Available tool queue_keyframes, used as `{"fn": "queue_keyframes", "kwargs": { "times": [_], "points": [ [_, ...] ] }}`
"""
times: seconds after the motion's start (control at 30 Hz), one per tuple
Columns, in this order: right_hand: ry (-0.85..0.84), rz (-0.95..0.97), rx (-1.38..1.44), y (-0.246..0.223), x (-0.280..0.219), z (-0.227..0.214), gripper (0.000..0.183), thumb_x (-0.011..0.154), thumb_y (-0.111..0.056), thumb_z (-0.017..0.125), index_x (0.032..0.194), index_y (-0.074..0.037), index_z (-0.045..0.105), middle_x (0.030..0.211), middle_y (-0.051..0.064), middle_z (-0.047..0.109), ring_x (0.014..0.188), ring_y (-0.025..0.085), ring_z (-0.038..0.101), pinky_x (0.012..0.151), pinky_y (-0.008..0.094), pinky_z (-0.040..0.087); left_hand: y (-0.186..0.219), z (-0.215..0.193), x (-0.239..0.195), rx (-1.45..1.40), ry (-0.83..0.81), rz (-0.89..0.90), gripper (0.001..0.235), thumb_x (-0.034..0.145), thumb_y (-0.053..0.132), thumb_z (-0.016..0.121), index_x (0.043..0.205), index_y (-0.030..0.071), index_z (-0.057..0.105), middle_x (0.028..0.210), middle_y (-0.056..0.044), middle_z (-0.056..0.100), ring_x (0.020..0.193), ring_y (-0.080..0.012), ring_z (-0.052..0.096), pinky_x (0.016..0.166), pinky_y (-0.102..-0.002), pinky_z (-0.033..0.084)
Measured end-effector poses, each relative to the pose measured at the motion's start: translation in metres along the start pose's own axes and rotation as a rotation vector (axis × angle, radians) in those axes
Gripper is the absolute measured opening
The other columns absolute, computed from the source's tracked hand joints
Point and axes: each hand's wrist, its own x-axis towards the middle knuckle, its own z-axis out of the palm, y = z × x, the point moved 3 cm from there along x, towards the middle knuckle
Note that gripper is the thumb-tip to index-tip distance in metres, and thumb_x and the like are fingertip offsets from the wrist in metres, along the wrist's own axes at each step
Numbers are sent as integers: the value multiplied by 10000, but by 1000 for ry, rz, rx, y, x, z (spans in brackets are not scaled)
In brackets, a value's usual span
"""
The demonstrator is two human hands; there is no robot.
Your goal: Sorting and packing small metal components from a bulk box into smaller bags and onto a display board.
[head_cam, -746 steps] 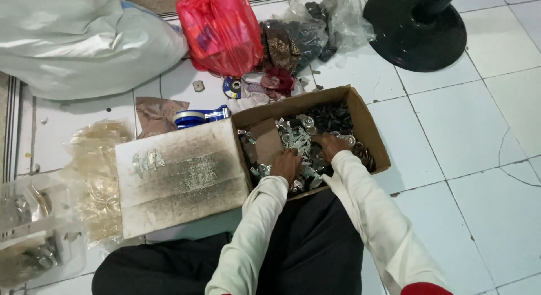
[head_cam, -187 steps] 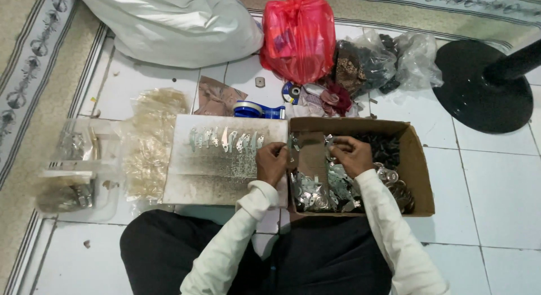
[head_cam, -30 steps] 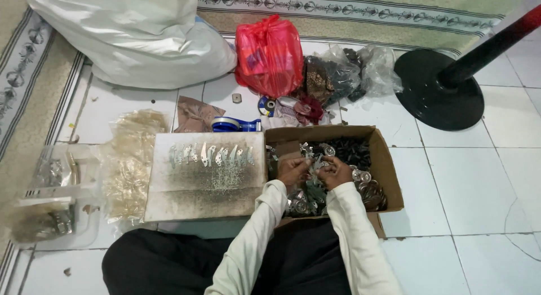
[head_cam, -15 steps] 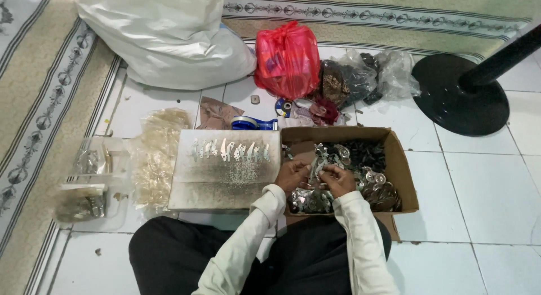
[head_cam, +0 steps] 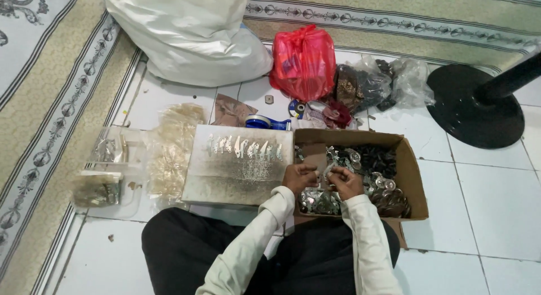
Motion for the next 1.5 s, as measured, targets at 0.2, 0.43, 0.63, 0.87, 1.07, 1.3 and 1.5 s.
{"fn": "queue_keyframes", "kwargs": {
  "times": [0.2,0.43,0.63,0.87,1.07,1.3,1.5],
  "points": [
    [8,-68,-3,-3,-5,-3,333,853,-45,837,1140,58,703,853,256,705,756,331,715,652,491,637,37,-3,-30,195,145,30,269,804,169,895,1043,82,806,887,-152,776,798,-250,778,615,-317,659],
    [-51,-78,-47,1,-12,21,334,882,-35,814,1169,85,693,877,283,716,765,343,729,638,470,652,85,-64,-63,334,173,109,255,860,101,790,1103,26,778,794,-175,747,613,-200,723,537,-292,652],
    [-140,-39,-37,-1,-34,111,409,863,-26,817,1225,102,675,969,328,715,846,382,723,694,526,635,87,-177,-57,522,353,106,264,868,107,770,1130,85,794,855,-145,784,657,-166,747,542,-301,621],
    [-315,43,-257,35,-43,261,344,777,-101,840,1106,-23,780,883,235,768,743,326,762,642,429,669,125,-265,-89,713,653,61,236,808,171,765,1034,159,832,906,-111,801,881,-310,775,734,-410,639],
    [-370,129,-340,44,-48,334,303,772,-106,834,1063,-39,784,813,199,772,665,275,765,593,389,671,123,-312,-91,789,762,47,218,802,170,760,1006,178,834,913,-100,804,942,-335,767,799,-422,626],
    [-288,-124,-669,35,-44,354,309,771,-256,875,1037,-115,806,852,115,778,885,307,763,785,465,641,150,-298,-104,851,777,82,236,825,145,757,1041,64,811,922,-182,791,940,-387,763,782,-482,624],
    [-423,-654,-733,35,-54,341,345,876,-236,794,1213,-172,759,1004,151,752,988,374,718,886,493,599,151,-303,-115,1082,658,318,233,870,192,766,1090,121,790,919,-166,731,925,-391,744,786,-490,630]
  ]
}}
